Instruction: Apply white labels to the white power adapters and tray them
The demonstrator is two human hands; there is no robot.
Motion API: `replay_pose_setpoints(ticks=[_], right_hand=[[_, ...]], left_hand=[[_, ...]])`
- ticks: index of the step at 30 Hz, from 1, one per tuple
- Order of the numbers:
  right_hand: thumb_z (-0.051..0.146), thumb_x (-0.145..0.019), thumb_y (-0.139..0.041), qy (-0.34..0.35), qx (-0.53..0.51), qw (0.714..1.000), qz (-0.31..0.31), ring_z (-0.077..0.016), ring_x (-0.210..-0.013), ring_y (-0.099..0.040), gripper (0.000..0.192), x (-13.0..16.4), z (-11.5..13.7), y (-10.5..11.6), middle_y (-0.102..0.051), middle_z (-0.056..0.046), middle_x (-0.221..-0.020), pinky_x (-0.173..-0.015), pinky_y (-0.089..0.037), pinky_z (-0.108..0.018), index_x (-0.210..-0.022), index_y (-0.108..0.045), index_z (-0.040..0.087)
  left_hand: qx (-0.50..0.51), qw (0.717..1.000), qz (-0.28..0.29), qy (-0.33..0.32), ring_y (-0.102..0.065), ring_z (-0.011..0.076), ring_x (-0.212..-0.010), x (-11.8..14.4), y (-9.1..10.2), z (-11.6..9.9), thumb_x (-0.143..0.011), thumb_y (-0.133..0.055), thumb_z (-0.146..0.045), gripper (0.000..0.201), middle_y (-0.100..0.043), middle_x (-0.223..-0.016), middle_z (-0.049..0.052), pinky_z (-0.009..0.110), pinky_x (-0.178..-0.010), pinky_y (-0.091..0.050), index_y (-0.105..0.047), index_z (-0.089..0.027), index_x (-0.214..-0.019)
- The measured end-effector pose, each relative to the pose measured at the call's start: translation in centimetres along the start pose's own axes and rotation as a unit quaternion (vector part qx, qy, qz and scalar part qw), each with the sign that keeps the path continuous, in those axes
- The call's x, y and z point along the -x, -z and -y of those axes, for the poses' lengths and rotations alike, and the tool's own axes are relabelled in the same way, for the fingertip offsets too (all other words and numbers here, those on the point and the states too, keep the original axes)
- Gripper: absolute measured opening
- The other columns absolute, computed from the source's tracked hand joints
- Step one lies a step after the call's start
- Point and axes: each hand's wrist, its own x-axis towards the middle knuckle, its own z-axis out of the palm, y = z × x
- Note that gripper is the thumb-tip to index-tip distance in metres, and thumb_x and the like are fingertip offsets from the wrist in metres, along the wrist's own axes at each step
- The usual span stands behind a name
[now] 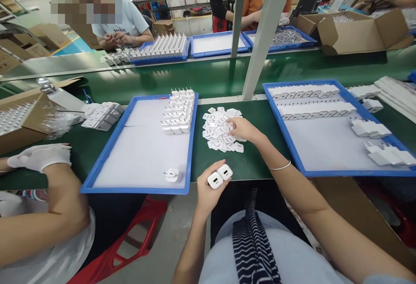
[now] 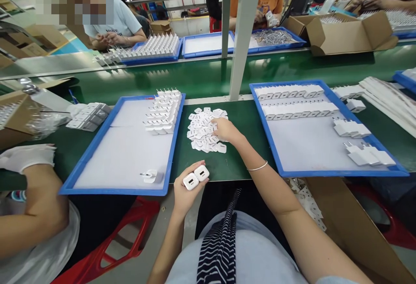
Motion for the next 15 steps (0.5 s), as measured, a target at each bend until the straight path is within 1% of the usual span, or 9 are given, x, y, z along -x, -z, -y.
replay_pose_setpoints(ticks=[4,7,9,10,13,15], right_hand=[[0.014,-0.075,-0.075,0.015,-0.006,0.999,0.038,-0.019,-0.079,-0.061,0.055,-0.6,-0.4,1.0,-0.067,-0.004,-0.093,-0.069,-0.044,-0.028,-0.129,-0.063,0.016],[0.012,-0.072,-0.076,0.024,-0.015,0.998,0.051,-0.0177,-0.077,-0.058,0.045,-0.7,-0.4,1.4,-0.064,-0.002,-0.091,-0.065,-0.042,-0.026,-0.116,-0.066,0.018],[0.012,-0.071,-0.077,0.031,-0.024,0.998,0.048,-0.0181,-0.081,-0.058,0.04,-0.5,-0.5,1.4,-0.063,-0.003,-0.097,-0.068,-0.043,-0.026,-0.109,-0.067,0.019],[0.012,-0.071,-0.077,0.033,-0.029,0.998,0.044,-0.0185,-0.083,-0.059,0.04,-0.3,-0.6,1.4,-0.063,-0.005,-0.102,-0.07,-0.044,-0.027,-0.109,-0.067,0.019],[0.013,-0.07,-0.078,0.03,-0.043,0.998,0.031,-0.0204,-0.087,-0.061,0.051,0.2,-1.0,1.3,-0.061,-0.01,-0.118,-0.078,-0.048,-0.03,-0.119,-0.066,0.019],[0.014,-0.071,-0.079,0.023,-0.05,0.998,0.023,-0.0231,-0.092,-0.062,0.057,0.3,-1.3,1.3,-0.06,-0.013,-0.122,-0.082,-0.049,-0.033,-0.126,-0.066,0.017]], left_hand=[[0.001,1.0,0.002,0.0,-0.071,0.0246,-0.113,-0.2,0.0,0.1,-0.077,-0.08,-0.023,0.038,-0.074,-0.122,0.01,0.04,-0.104,-0.056,-0.073,-0.021,-0.115],[0.004,1.0,0.005,0.007,-0.071,0.0241,-0.111,-0.4,0.0,0.1,-0.077,-0.08,-0.022,0.038,-0.075,-0.121,0.01,0.039,-0.101,-0.057,-0.073,-0.021,-0.115],[0.006,1.0,0.005,0.016,-0.072,0.0239,-0.11,-0.4,0.0,0.0,-0.077,-0.08,-0.022,0.039,-0.075,-0.12,0.01,0.038,-0.1,-0.057,-0.073,-0.021,-0.115],[0.007,1.0,0.004,0.02,-0.072,0.0238,-0.11,-0.5,0.0,0.0,-0.076,-0.08,-0.022,0.039,-0.075,-0.12,0.01,0.037,-0.099,-0.057,-0.073,-0.021,-0.115],[0.008,1.0,0.003,0.027,-0.072,0.0233,-0.109,-0.6,0.1,0.0,-0.076,-0.08,-0.022,0.039,-0.075,-0.12,0.009,0.036,-0.099,-0.057,-0.073,-0.022,-0.115],[0.011,0.999,0.002,0.032,-0.071,0.0229,-0.11,-0.7,0.1,0.0,-0.076,-0.081,-0.022,0.039,-0.075,-0.121,0.009,0.036,-0.099,-0.057,-0.073,-0.022,-0.114]])
